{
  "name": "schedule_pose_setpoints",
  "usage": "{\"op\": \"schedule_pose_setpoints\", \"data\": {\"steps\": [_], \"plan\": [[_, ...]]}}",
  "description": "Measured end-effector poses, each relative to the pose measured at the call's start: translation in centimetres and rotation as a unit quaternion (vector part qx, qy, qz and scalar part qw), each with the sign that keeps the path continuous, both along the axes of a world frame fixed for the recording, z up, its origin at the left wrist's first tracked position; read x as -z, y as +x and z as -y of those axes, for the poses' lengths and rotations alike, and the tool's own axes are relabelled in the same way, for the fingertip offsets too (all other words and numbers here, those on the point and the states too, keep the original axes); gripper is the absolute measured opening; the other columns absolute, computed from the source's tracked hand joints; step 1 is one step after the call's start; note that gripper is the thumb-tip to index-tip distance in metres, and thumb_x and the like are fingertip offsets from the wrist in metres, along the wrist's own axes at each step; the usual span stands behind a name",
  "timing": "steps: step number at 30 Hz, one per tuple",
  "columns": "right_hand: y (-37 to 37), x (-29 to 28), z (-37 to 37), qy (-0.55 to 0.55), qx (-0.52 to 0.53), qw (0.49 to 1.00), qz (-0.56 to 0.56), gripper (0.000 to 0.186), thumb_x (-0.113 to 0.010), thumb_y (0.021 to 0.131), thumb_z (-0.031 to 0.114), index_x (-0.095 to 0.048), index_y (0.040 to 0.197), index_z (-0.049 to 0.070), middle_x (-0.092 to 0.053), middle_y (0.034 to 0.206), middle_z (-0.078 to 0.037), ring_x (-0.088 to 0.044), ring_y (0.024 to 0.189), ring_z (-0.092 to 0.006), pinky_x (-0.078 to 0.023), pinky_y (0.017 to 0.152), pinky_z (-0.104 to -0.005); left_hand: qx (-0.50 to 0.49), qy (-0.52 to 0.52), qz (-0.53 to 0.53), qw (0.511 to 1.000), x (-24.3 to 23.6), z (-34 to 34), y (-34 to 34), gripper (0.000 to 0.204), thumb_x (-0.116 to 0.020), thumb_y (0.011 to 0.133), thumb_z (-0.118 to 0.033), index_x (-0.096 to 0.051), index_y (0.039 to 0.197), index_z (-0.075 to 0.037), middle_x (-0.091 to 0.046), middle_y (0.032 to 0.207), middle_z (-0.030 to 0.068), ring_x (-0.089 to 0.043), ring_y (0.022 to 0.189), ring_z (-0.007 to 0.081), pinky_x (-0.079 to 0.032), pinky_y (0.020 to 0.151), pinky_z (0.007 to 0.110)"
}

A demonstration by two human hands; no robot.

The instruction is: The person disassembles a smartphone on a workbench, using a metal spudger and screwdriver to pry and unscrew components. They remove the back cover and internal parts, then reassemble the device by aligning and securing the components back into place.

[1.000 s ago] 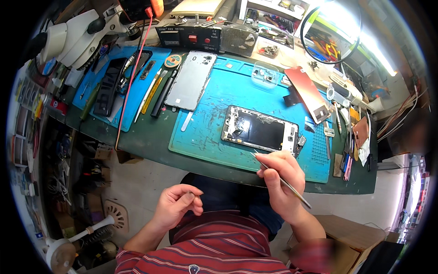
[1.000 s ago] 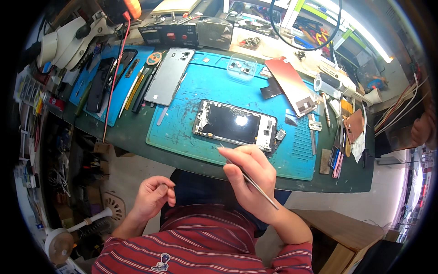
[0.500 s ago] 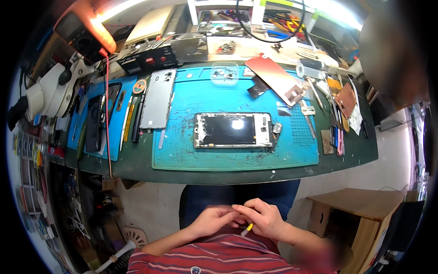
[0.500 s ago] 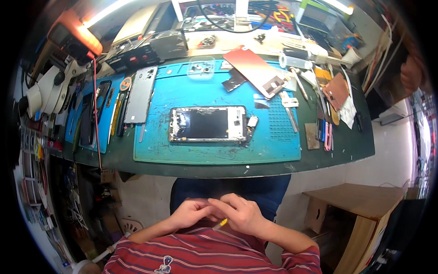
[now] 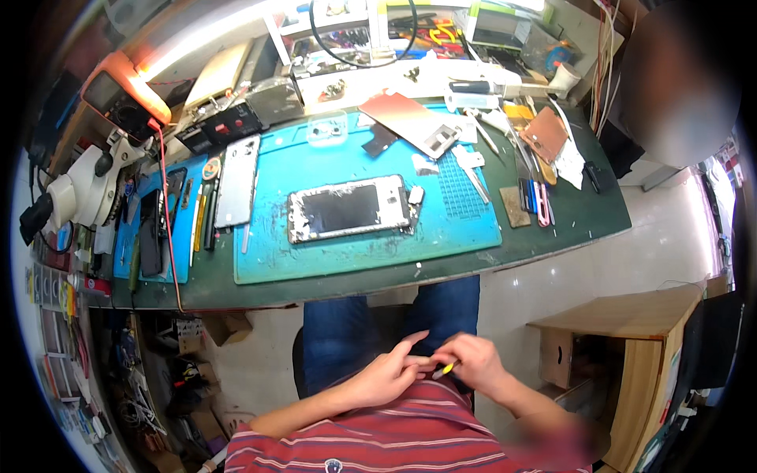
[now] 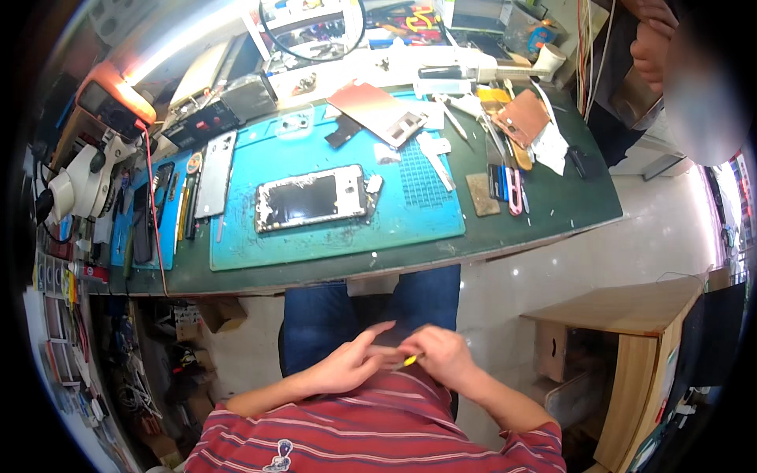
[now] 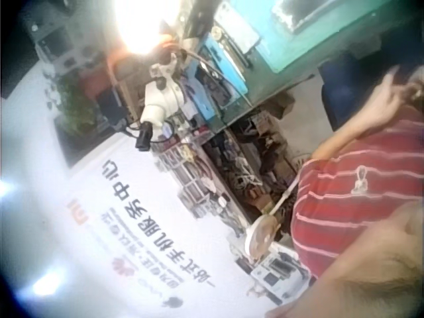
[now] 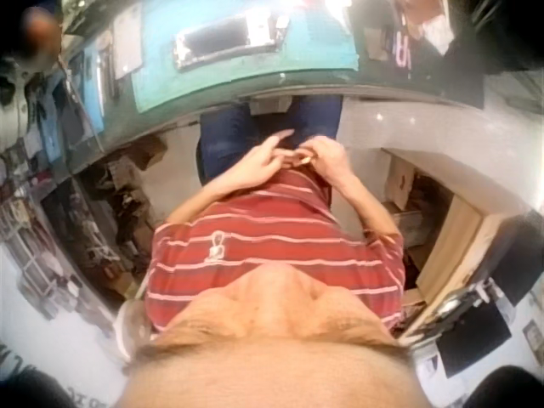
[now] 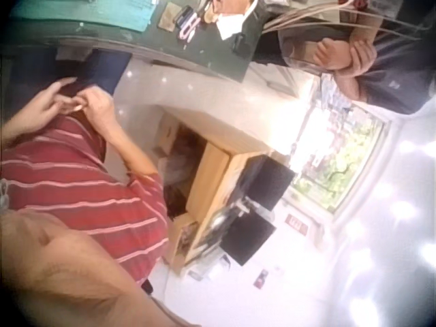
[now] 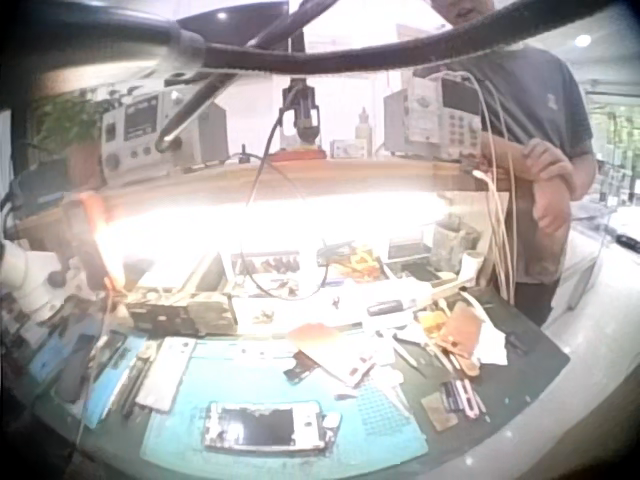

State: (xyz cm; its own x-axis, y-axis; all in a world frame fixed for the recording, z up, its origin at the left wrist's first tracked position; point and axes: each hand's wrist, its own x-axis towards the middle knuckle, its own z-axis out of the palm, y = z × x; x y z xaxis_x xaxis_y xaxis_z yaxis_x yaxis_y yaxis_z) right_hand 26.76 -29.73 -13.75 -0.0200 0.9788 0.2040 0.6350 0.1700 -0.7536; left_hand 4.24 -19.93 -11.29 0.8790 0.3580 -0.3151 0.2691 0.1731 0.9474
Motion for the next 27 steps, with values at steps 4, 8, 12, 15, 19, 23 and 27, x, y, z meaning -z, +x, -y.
{"op": "schedule_pose_setpoints", "data": {"steps": [4, 8, 12, 15, 19, 23, 27], "plan": [[3.7, 2.1, 3.3, -0.060, 0.112, 0.992, 0.008, 0.021, -0.077, 0.089, 0.002, -0.077, 0.109, 0.009, -0.074, 0.091, -0.011, -0.074, 0.084, -0.0325, -0.059, 0.071, -0.0413, 0.053, 0.053, -0.023, 0.997, -1.9, 0.1, 2.7, 0.062, -0.048, 0.108, -0.007, -0.021, 0.164, -0.001, -0.069, 0.139, 0.0254, -0.072, 0.120, 0.0409, -0.057, 0.103, 0.043], [11.1, 12.6, 6.4, -0.132, 0.264, 0.954, 0.054, 0.018, -0.076, 0.093, 0.006, -0.080, 0.110, 0.007, -0.076, 0.089, -0.017, -0.074, 0.078, -0.0365, -0.058, 0.074, -0.0413, 0.006, 0.085, -0.036, 0.996, -1.0, 0.4, 2.4, 0.061, -0.050, 0.109, -0.008, -0.024, 0.163, -0.001, -0.069, 0.140, 0.0222, -0.072, 0.120, 0.0367, -0.057, 0.102, 0.041], [16.9, 22.6, 6.1, -0.251, 0.328, 0.905, 0.098, 0.016, -0.074, 0.093, 0.014, -0.081, 0.106, 0.007, -0.076, 0.093, -0.021, -0.074, 0.085, -0.0406, -0.059, 0.077, -0.0464, -0.052, 0.070, -0.112, 0.990, -0.5, -0.6, 0.4, 0.060, -0.051, 0.108, -0.009, -0.028, 0.163, 0.000, -0.070, 0.141, 0.0186, -0.073, 0.119, 0.0312, -0.057, 0.101, 0.038], [21.6, 28.3, 1.9, -0.179, 0.301, 0.933, 0.088, 0.027, -0.069, 0.096, 0.018, -0.076, 0.118, 0.004, -0.074, 0.115, -0.025, -0.070, 0.108, -0.0453, -0.055, 0.093, -0.0506, -0.102, 0.056, -0.148, 0.982, -2.6, -2.1, -0.5, 0.053, -0.053, 0.108, -0.008, -0.040, 0.158, 0.003, -0.072, 0.140, 0.0154, -0.074, 0.119, 0.0276, -0.056, 0.102, 0.036], [25.3, 32.3, -5.5, -0.070, 0.269, 0.940, 0.197, 0.031, -0.067, 0.097, 0.019, -0.074, 0.121, 0.002, -0.072, 0.123, -0.026, -0.066, 0.115, -0.0471, -0.052, 0.098, -0.0530, -0.175, 0.143, -0.114, 0.967, -6.2, -3.7, 0.0, 0.038, -0.059, 0.102, 0.000, -0.064, 0.139, 0.001, -0.076, 0.130, 0.0127, -0.076, 0.114, 0.0276, -0.058, 0.097, 0.035], [25.4, 30.7, -8.0, -0.121, 0.279, 0.924, 0.233, 0.030, -0.065, 0.098, 0.020, -0.073, 0.120, 0.001, -0.072, 0.123, -0.026, -0.066, 0.115, -0.0473, -0.052, 0.098, -0.0537, -0.156, 0.393, 0.012, 0.906, -7.9, -6.8, -1.0, 0.047, -0.066, 0.086, 0.015, -0.069, 0.129, 0.000, -0.082, 0.109, 0.0129, -0.079, 0.091, 0.0267, -0.063, 0.082, 0.037], [23.5, 28.3, -5.1, -0.034, 0.239, 0.936, 0.256, 0.030, -0.063, 0.099, 0.021, -0.073, 0.118, 0.000, -0.071, 0.123, -0.026, -0.065, 0.115, -0.0475, -0.051, 0.097, -0.0545, -0.250, 0.560, -0.028, 0.789, -9.3, -9.7, -4.7, 0.037, -0.064, 0.089, 0.016, -0.070, 0.121, -0.001, -0.081, 0.101, 0.0150, -0.078, 0.082, 0.0268, -0.061, 0.074, 0.034]]}}
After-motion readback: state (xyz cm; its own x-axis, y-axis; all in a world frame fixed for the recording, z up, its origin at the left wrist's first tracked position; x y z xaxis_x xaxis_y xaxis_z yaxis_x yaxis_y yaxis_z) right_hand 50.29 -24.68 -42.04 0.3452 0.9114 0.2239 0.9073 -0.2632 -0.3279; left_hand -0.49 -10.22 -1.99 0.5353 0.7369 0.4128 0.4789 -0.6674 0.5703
